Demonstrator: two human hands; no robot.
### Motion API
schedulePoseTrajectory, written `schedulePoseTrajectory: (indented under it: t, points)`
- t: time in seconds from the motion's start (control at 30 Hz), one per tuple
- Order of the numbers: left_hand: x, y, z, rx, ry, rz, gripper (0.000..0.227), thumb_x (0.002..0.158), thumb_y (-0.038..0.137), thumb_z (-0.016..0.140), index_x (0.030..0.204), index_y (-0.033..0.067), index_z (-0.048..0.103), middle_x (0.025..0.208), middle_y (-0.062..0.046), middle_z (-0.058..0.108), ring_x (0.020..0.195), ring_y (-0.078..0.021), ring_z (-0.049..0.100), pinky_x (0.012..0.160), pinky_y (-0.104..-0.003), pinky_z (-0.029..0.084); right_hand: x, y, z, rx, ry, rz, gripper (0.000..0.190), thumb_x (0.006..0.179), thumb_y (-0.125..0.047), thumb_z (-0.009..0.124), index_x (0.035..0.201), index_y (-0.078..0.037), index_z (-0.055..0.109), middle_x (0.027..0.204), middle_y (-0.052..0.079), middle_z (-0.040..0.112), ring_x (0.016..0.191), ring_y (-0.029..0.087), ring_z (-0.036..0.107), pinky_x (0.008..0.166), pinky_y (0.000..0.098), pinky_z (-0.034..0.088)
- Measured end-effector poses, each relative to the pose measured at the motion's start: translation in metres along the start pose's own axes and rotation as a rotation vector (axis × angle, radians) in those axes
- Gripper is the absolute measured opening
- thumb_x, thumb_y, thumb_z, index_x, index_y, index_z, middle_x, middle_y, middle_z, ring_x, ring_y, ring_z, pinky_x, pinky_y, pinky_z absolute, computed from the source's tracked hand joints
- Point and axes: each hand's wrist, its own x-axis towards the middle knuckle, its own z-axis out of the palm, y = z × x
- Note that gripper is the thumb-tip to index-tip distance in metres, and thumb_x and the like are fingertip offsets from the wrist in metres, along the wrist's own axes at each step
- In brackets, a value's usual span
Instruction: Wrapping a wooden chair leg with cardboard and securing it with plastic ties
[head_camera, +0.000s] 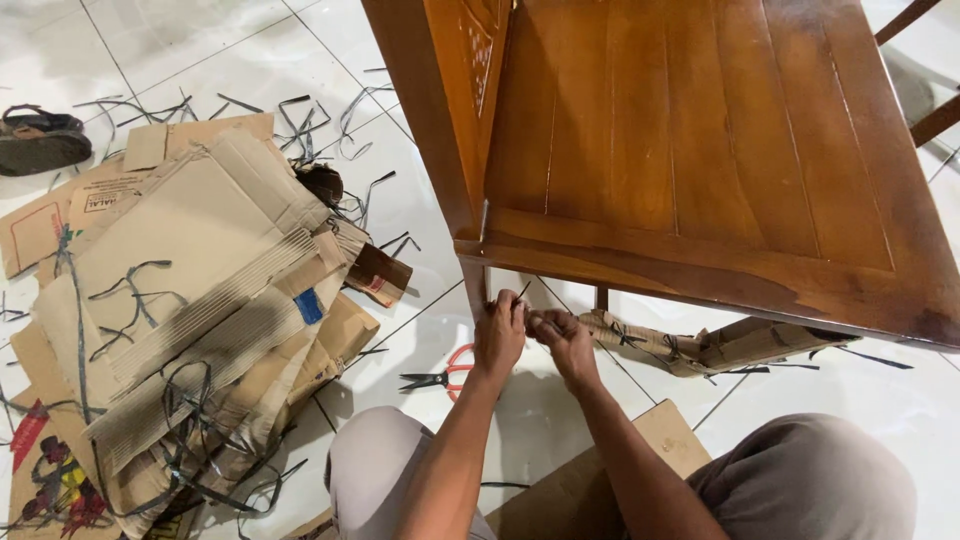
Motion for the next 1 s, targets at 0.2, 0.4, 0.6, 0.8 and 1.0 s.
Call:
schedulePoseTrajectory:
  t: [0.2, 0.4, 0.6, 0.8, 1.0]
  points:
    - [0.006, -0.031, 0.03, 0.082, 0.108, 0.1, 0.007, 0.104, 0.022, 0.047, 0.11, 0.0178, 0.049, 0.087, -0.015, 0.069, 0.086, -0.036, 0.074, 0.073, -0.048, 0.061, 0.0, 0.027, 0.003, -0.392, -0.072, -0.065, 0.015, 0.088, -0.005, 0.076, 0.103, -0.008, 0.079, 0.091, 0.014, 0.081, 0.087, 0.024, 0.078, 0.078, 0.0378, 0.061]
    - [0.002, -0.025, 0.019, 0.108, 0.109, 0.182, 0.008, 0.102, 0.015, 0.048, 0.109, 0.0167, 0.047, 0.084, -0.013, 0.068, 0.079, -0.0346, 0.074, 0.069, -0.048, 0.062, -0.002, 0.012, 0.007, -0.275, -0.106, -0.1, 0.009, 0.091, -0.005, 0.074, 0.098, -0.006, 0.078, 0.086, 0.008, 0.077, 0.081, 0.016, 0.069, 0.075, 0.0319, 0.059]
    - [-0.001, -0.028, 0.01, 0.054, 0.148, 0.181, 0.005, 0.102, 0.023, 0.055, 0.106, 0.0196, 0.055, 0.089, -0.01, 0.07, 0.087, -0.0339, 0.074, 0.071, -0.048, 0.062, 0.001, -0.001, 0.007, -0.208, -0.025, -0.118, 0.021, 0.095, -0.015, 0.076, 0.111, -0.001, 0.075, 0.099, 0.021, 0.078, 0.091, 0.025, 0.074, 0.083, 0.0408, 0.061]
    - [0.002, -0.037, 0.023, 0.109, 0.143, 0.163, 0.01, 0.105, 0.027, 0.053, 0.109, 0.0227, 0.061, 0.096, -0.007, 0.072, 0.09, -0.0293, 0.075, 0.074, -0.044, 0.063, -0.01, 0.022, 0.013, -0.195, -0.063, 0.026, 0.03, 0.106, -0.012, 0.057, 0.129, 0.006, 0.062, 0.119, 0.033, 0.069, 0.114, 0.043, 0.067, 0.1, 0.0547, 0.054]
    - [0.006, -0.039, 0.024, 0.126, 0.05, 0.168, 0.014, 0.104, 0.02, 0.05, 0.114, 0.0184, 0.058, 0.1, -0.011, 0.071, 0.092, -0.0336, 0.074, 0.078, -0.05, 0.062, -0.021, 0.026, 0.015, -0.247, -0.273, 0.178, 0.033, 0.104, -0.007, 0.055, 0.135, 0.003, 0.058, 0.123, 0.026, 0.069, 0.113, 0.035, 0.067, 0.101, 0.05, 0.053]
